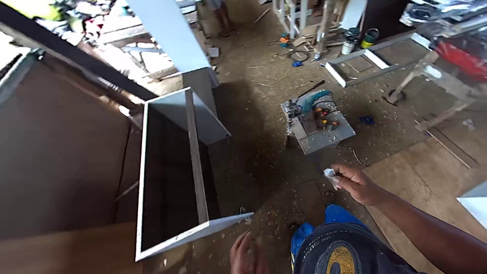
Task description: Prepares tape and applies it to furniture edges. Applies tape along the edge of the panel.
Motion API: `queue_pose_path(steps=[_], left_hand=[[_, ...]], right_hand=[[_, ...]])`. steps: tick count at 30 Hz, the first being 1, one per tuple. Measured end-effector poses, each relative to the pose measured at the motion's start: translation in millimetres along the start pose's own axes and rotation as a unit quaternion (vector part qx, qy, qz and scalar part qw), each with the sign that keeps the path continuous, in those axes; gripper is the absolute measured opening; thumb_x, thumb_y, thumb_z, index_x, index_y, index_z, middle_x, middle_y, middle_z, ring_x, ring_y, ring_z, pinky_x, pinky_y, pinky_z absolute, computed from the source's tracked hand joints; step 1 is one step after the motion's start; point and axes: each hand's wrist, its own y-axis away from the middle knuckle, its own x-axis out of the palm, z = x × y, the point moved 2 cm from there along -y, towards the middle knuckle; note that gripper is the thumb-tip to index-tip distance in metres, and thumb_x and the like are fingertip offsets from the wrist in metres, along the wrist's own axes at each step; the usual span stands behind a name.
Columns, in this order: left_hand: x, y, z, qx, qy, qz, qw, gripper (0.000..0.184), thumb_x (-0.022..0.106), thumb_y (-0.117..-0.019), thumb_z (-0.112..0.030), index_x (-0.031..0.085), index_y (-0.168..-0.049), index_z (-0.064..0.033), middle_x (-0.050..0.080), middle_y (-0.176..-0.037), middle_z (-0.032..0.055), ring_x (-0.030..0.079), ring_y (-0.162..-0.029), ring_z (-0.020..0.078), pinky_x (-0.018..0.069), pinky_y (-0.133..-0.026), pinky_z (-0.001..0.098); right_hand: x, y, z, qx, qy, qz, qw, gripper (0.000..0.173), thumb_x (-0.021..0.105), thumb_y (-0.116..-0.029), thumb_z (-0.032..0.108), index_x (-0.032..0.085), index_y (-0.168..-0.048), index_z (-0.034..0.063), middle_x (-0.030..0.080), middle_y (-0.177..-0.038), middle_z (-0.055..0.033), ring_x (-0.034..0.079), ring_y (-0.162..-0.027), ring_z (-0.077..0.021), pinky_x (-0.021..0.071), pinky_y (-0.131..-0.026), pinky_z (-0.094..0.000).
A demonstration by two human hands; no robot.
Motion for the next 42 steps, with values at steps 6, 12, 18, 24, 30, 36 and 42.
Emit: queue_pose_path(steps=[6, 12, 18, 24, 30, 36, 42], left_hand=[[214.5, -83.4, -172.3, -0.021, 0.312, 0.371, 0.874, 0.039, 0.071, -0.0956, -0.016, 0.062, -0.128, 0.0042, 0.069, -0.119, 0.0141, 0.071, -0.101, 0.0222, 0.0631, -0.087, 0.0368], [383.9, -93.2, -275.7, 0.083, 0.245, 0.457, 0.851, 0.014, 0.075, -0.0923, -0.013, 0.077, -0.104, -0.0074, 0.073, -0.103, 0.0053, 0.072, -0.085, 0.0139, 0.0636, -0.072, 0.0278], [536.1, -64.4, -380.0, 0.152, 0.203, 0.592, 0.765, 0.012, 0.071, -0.0949, -0.013, 0.074, -0.104, -0.0064, 0.073, -0.095, 0.0017, 0.070, -0.079, 0.0087, 0.0621, -0.071, 0.0248], [650.9, -32.3, -460.0, 0.261, 0.233, 0.673, 0.651, 0.023, 0.063, -0.0995, -0.011, 0.066, -0.119, 0.0000, 0.070, -0.099, 0.0072, 0.069, -0.084, 0.0116, 0.0606, -0.079, 0.0298], [751.1, -19.8, -519.6, 0.305, 0.263, 0.736, 0.544, 0.023, 0.061, -0.0999, -0.007, 0.063, -0.121, 0.0028, 0.067, -0.100, 0.0101, 0.066, -0.082, 0.0129, 0.0588, -0.079, 0.0301], [876.4, -27.4, -574.2, 0.337, 0.328, 0.760, 0.449, 0.021, 0.059, -0.0998, -0.004, 0.063, -0.119, 0.0046, 0.065, -0.096, 0.0114, 0.064, -0.082, 0.0140, 0.0573, -0.079, 0.0307], [992.6, -55.9, -630.9, 0.326, 0.356, 0.775, 0.407, 0.022, 0.058, -0.0998, -0.002, 0.062, -0.119, 0.0059, 0.066, -0.097, 0.0123, 0.064, -0.081, 0.0135, 0.0575, -0.078, 0.0302]], right_hand=[[-78.2, 33.8, 12.0, -0.030, 0.079, -0.068, 0.994, 0.025, 0.046, -0.1073, 0.013, 0.061, -0.119, -0.0038, 0.065, -0.102, -0.0074, 0.062, -0.089, -0.0068, 0.0547, -0.080, -0.0241], [-220.4, 89.1, -6.0, -0.006, 0.104, -0.128, 0.986, 0.022, 0.048, -0.1061, 0.014, 0.062, -0.111, -0.0027, 0.062, -0.098, -0.0104, 0.061, -0.087, -0.0112, 0.0529, -0.079, -0.0273], [-362.5, 162.3, -14.1, 0.039, 0.164, -0.245, 0.955, 0.024, 0.048, -0.1061, 0.015, 0.063, -0.110, -0.0028, 0.062, -0.096, -0.0130, 0.061, -0.087, -0.0160, 0.0537, -0.080, -0.0314], [-453.8, 215.9, -7.7, 0.093, 0.135, -0.385, 0.908, 0.022, 0.051, -0.1036, 0.016, 0.065, -0.106, -0.0006, 0.062, -0.091, -0.0076, 0.059, -0.078, -0.0083, 0.0519, -0.072, -0.0244], [-530.7, 240.3, -28.0, 0.074, 0.059, -0.497, 0.863, 0.021, 0.055, -0.1036, 0.024, 0.067, -0.102, 0.0063, 0.064, -0.082, 0.0012, 0.058, -0.069, -0.0041, 0.0512, -0.063, -0.0224], [-635.2, 235.0, -40.8, 0.100, 0.124, -0.558, 0.814, 0.022, 0.054, -0.1037, 0.026, 0.066, -0.098, 0.0094, 0.060, -0.080, 0.0039, 0.055, -0.068, -0.0014, 0.0481, -0.061, -0.0188], [-750.0, 202.6, -38.0, 0.134, 0.159, -0.609, 0.766, 0.028, 0.055, -0.1031, 0.032, 0.068, -0.096, 0.0084, 0.062, -0.084, 0.0027, 0.057, -0.071, -0.0011, 0.0498, -0.064, -0.0192]])
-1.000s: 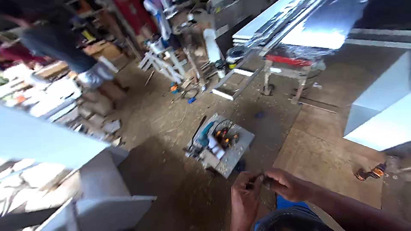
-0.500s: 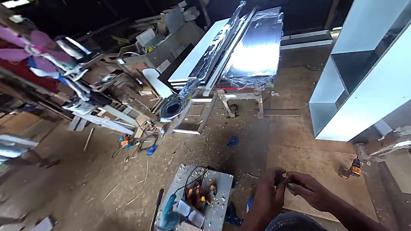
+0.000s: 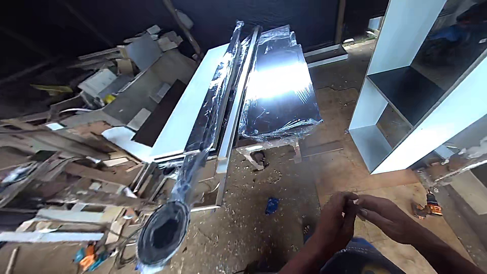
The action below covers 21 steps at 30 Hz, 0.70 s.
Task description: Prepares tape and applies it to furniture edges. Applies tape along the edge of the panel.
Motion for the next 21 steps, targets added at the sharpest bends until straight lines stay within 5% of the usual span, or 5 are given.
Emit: queue_pose_path(steps=[5, 10, 15, 21], left_hand=[[-72.3, -51.3, 13.8, -0.001, 0.017, -0.077, 0.997, 0.024, 0.057, -0.0992, -0.001, 0.059, -0.121, 0.0090, 0.067, -0.098, 0.0109, 0.066, -0.084, 0.0113, 0.0585, -0.079, 0.0300], [-126.9, -103.9, 47.8, -0.074, 0.239, -0.241, 0.938, 0.023, 0.065, -0.0955, -0.001, 0.059, -0.118, 0.0003, 0.068, -0.094, 0.0049, 0.066, -0.084, 0.0111, 0.0577, -0.076, 0.0296], [-138.3, -145.3, 84.6, -0.077, 0.296, -0.266, 0.914, 0.022, 0.069, -0.0933, 0.000, 0.063, -0.115, -0.0032, 0.069, -0.094, 0.0052, 0.066, -0.085, 0.0114, 0.0579, -0.079, 0.0303], [-142.1, -191.6, 130.5, -0.061, 0.281, -0.243, 0.927, 0.022, 0.070, -0.0929, 0.001, 0.065, -0.114, -0.0055, 0.070, -0.098, 0.0048, 0.068, -0.090, 0.0115, 0.0582, -0.082, 0.0297]], right_hand=[[-7.2, -71.5, -21.0, 0.121, 0.088, -0.001, 0.989, 0.059, 0.056, -0.0975, 0.055, 0.064, -0.129, 0.0057, 0.062, -0.086, -0.0044, 0.055, -0.070, -0.0109, 0.0504, -0.065, -0.0327], [1.9, -124.5, -16.3, 0.103, -0.066, -0.118, 0.985, 0.052, 0.067, -0.0920, 0.054, 0.063, -0.118, 0.0089, 0.058, -0.084, 0.0084, 0.054, -0.069, 0.0000, 0.0487, -0.063, -0.0202], [14.8, -204.9, -14.6, 0.020, -0.202, -0.182, 0.962, 0.047, 0.072, -0.0916, 0.050, 0.061, -0.114, 0.0106, 0.062, -0.087, 0.0073, 0.056, -0.070, -0.0015, 0.0500, -0.062, -0.0205], [-18.0, -276.3, -51.4, -0.013, -0.224, -0.198, 0.954, 0.005, 0.062, -0.0997, 0.011, 0.065, -0.100, 0.0072, 0.066, -0.084, 0.0042, 0.059, -0.069, -0.0021, 0.0512, -0.063, -0.0198]])
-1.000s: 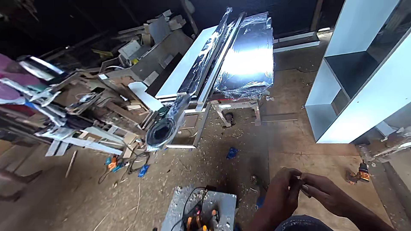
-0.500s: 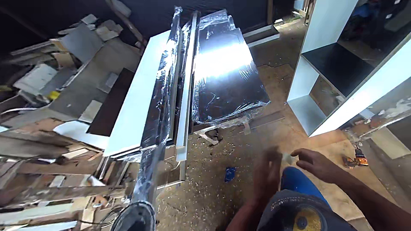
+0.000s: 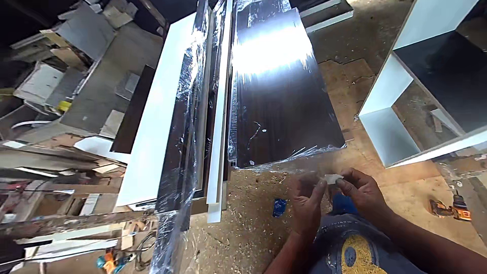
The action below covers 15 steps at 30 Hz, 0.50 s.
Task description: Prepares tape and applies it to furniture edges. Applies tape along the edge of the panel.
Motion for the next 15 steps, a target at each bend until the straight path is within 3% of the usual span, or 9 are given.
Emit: queue_pose_path(steps=[3, 6, 9, 11, 13, 15], left_hand=[[-14.6, -22.2, 19.2, -0.006, -0.121, -0.006, 0.993, 0.029, 0.071, -0.0911, 0.002, 0.062, -0.119, 0.0014, 0.072, -0.111, 0.0126, 0.072, -0.097, 0.0198, 0.0613, -0.085, 0.0359], [-37.1, -50.2, 35.1, 0.023, -0.374, 0.001, 0.927, 0.035, 0.073, -0.0920, -0.012, 0.065, -0.122, 0.0047, 0.068, -0.118, 0.0159, 0.069, -0.099, 0.0193, 0.0609, -0.081, 0.0335], [-40.2, -83.8, 44.3, 0.033, -0.582, 0.098, 0.806, 0.037, 0.073, -0.0929, -0.032, 0.073, -0.124, -0.0108, 0.069, -0.122, 0.0097, 0.066, -0.111, 0.0220, 0.0562, -0.094, 0.0428], [-37.1, -104.1, 53.9, 0.039, -0.643, 0.166, 0.746, 0.033, 0.071, -0.0940, -0.039, 0.075, -0.122, -0.0215, 0.068, -0.123, 0.0040, 0.064, -0.112, 0.0236, 0.0533, -0.090, 0.0466], [-36.4, -118.9, 60.4, 0.054, -0.645, 0.210, 0.733, 0.022, 0.069, -0.0957, -0.036, 0.078, -0.114, -0.0269, 0.069, -0.120, 0.0004, 0.063, -0.110, 0.0210, 0.0522, -0.087, 0.0436], [-36.0, -126.2, 60.5, 0.051, -0.627, 0.252, 0.735, 0.016, 0.066, -0.0980, -0.031, 0.079, -0.105, -0.0252, 0.070, -0.115, 0.0001, 0.065, -0.108, 0.0202, 0.0537, -0.086, 0.0421]], right_hand=[[-24.1, -29.0, -8.0, 0.031, 0.042, 0.008, 0.999, 0.007, 0.060, -0.1003, 0.010, 0.065, -0.099, 0.0062, 0.064, -0.081, 0.0047, 0.057, -0.067, -0.0014, 0.0494, -0.060, -0.0187], [-51.9, -51.5, -18.0, 0.069, 0.101, 0.017, 0.992, 0.007, 0.061, -0.0995, 0.012, 0.065, -0.097, 0.0066, 0.062, -0.077, 0.0061, 0.055, -0.064, -0.0002, 0.0485, -0.058, -0.0178], [-72.7, -62.1, -30.7, 0.136, 0.139, 0.050, 0.980, 0.008, 0.061, -0.0987, 0.014, 0.065, -0.096, 0.0071, 0.062, -0.077, 0.0064, 0.056, -0.064, 0.0002, 0.0490, -0.059, -0.0176], [-75.9, -65.8, -34.6, 0.165, 0.154, 0.069, 0.972, 0.009, 0.061, -0.0986, 0.015, 0.065, -0.095, 0.0076, 0.061, -0.075, 0.0061, 0.055, -0.063, -0.0002, 0.0482, -0.059, -0.0181], [-71.3, -68.6, -37.7, 0.180, 0.157, 0.072, 0.968, 0.010, 0.062, -0.0986, 0.016, 0.065, -0.094, 0.0082, 0.061, -0.075, 0.0058, 0.055, -0.063, -0.0003, 0.0478, -0.059, -0.0184], [-61.0, -68.4, -40.8, 0.190, 0.157, 0.061, 0.967, 0.010, 0.062, -0.0984, 0.016, 0.066, -0.094, 0.0081, 0.062, -0.075, 0.0059, 0.056, -0.064, 0.0005, 0.0479, -0.060, -0.0176]])
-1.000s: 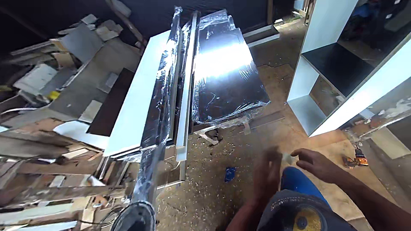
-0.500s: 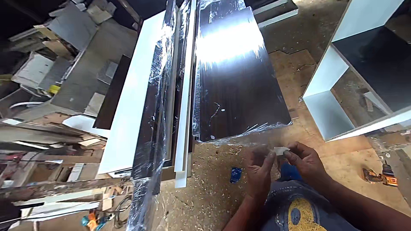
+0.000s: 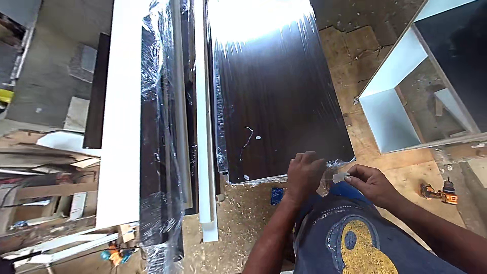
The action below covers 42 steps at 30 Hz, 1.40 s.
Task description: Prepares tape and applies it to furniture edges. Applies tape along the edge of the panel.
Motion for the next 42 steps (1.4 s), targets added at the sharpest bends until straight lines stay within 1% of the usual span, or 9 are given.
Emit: queue_pose_path(steps=[3, 9, 14, 21, 25, 30, 33, 39, 42], left_hand=[[-4.6, -4.5, 3.6, 0.021, 0.043, 0.033, 0.998, 0.017, 0.063, -0.0995, -0.025, 0.079, -0.098, -0.0188, 0.072, -0.108, 0.0008, 0.067, -0.099, 0.0194, 0.0556, -0.082, 0.0415], [-17.2, -27.0, 6.6, 0.101, 0.043, 0.118, 0.987, 0.015, 0.060, -0.1013, -0.016, 0.073, -0.101, -0.0073, 0.071, -0.100, 0.0083, 0.069, -0.096, 0.0240, 0.0589, -0.084, 0.0427], [-24.5, -32.8, 3.4, 0.167, 0.023, 0.117, 0.979, 0.012, 0.061, -0.1002, -0.012, 0.072, -0.102, -0.0065, 0.069, -0.097, 0.0095, 0.068, -0.094, 0.0246, 0.0585, -0.084, 0.0403], [-29.3, -32.9, 2.1, 0.213, 0.006, 0.112, 0.971, 0.010, 0.064, -0.0978, -0.009, 0.072, -0.101, -0.0060, 0.068, -0.098, 0.0096, 0.067, -0.094, 0.0256, 0.0585, -0.083, 0.0399], [-35.5, -38.6, 1.9, 0.236, -0.019, 0.138, 0.962, 0.008, 0.066, -0.0968, -0.009, 0.072, -0.101, -0.0074, 0.068, -0.101, 0.0087, 0.067, -0.096, 0.0254, 0.0583, -0.083, 0.0396], [-41.7, -46.4, 4.6, 0.254, 0.008, 0.154, 0.955, 0.006, 0.067, -0.0960, -0.009, 0.072, -0.100, -0.0067, 0.068, -0.098, 0.0091, 0.067, -0.093, 0.0255, 0.0582, -0.082, 0.0407], [-43.7, -47.9, 4.1, 0.253, 0.009, 0.157, 0.955, 0.009, 0.067, -0.0956, -0.007, 0.072, -0.102, -0.0065, 0.068, -0.099, 0.0092, 0.067, -0.094, 0.0255, 0.0584, -0.084, 0.0409], [-40.5, -44.4, 4.7, 0.236, 0.009, 0.154, 0.959, 0.011, 0.066, -0.0958, -0.006, 0.072, -0.104, -0.0056, 0.069, -0.102, 0.0104, 0.068, -0.097, 0.0264, 0.0584, -0.086, 0.0425], [-40.5, -42.8, 6.0, 0.232, 0.030, 0.150, 0.961, 0.016, 0.065, -0.0962, -0.005, 0.071, -0.112, -0.0045, 0.069, -0.105, 0.0121, 0.068, -0.099, 0.0280, 0.0581, -0.088, 0.0445]], right_hand=[[21.6, 1.0, 0.5, 0.005, 0.002, -0.031, 0.999, 0.011, 0.063, -0.0986, 0.016, 0.067, -0.095, 0.0071, 0.063, -0.076, 0.0050, 0.057, -0.065, 0.0001, 0.0483, -0.061, -0.0176], [51.4, -7.2, -0.8, 0.016, 0.076, -0.147, 0.986, 0.015, 0.063, -0.0990, 0.023, 0.069, -0.096, 0.0087, 0.066, -0.076, 0.0024, 0.059, -0.065, -0.0035, 0.0511, -0.062, -0.0233], [62.9, -15.1, -5.4, 0.036, 0.115, -0.221, 0.968, 0.018, 0.067, -0.0982, 0.026, 0.071, -0.093, 0.0097, 0.065, -0.073, 0.0006, 0.060, -0.063, -0.0083, 0.0528, -0.062, -0.0315], [77.2, -23.4, 4.3, 0.020, 0.176, -0.238, 0.955, 0.024, 0.063, -0.0979, 0.033, 0.072, -0.092, 0.0112, 0.062, -0.066, 0.0006, 0.058, -0.057, -0.0129, 0.0512, -0.057, -0.0401], [80.1, -28.5, 11.6, 0.009, 0.251, -0.264, 0.931, 0.028, 0.063, -0.0962, 0.035, 0.070, -0.082, 0.0117, 0.055, -0.058, 0.0002, 0.053, -0.052, -0.0170, 0.0457, -0.052, -0.0449], [81.4, -32.7, 17.5, -0.018, 0.312, -0.291, 0.904, 0.029, 0.063, -0.0960, 0.034, 0.071, -0.080, 0.0110, 0.057, -0.058, -0.0014, 0.055, -0.052, -0.0194, 0.0458, -0.051, -0.0463], [83.2, -35.7, 21.4, -0.045, 0.370, -0.301, 0.878, 0.026, 0.066, -0.0942, 0.029, 0.070, -0.078, 0.0088, 0.061, -0.062, -0.0061, 0.061, -0.057, -0.0252, 0.0470, -0.051, -0.0495], [80.3, -40.8, 39.5, 0.028, 0.440, -0.285, 0.851, 0.033, 0.071, -0.0894, 0.030, 0.062, -0.067, 0.0081, 0.061, -0.062, -0.0103, 0.065, -0.061, -0.0324, 0.0460, -0.050, -0.0533], [79.3, -42.9, 48.2, 0.064, 0.468, -0.268, 0.840, 0.036, 0.071, -0.0889, 0.033, 0.060, -0.066, 0.0081, 0.062, -0.063, -0.0118, 0.066, -0.063, -0.0343, 0.0466, -0.050, -0.0542]])
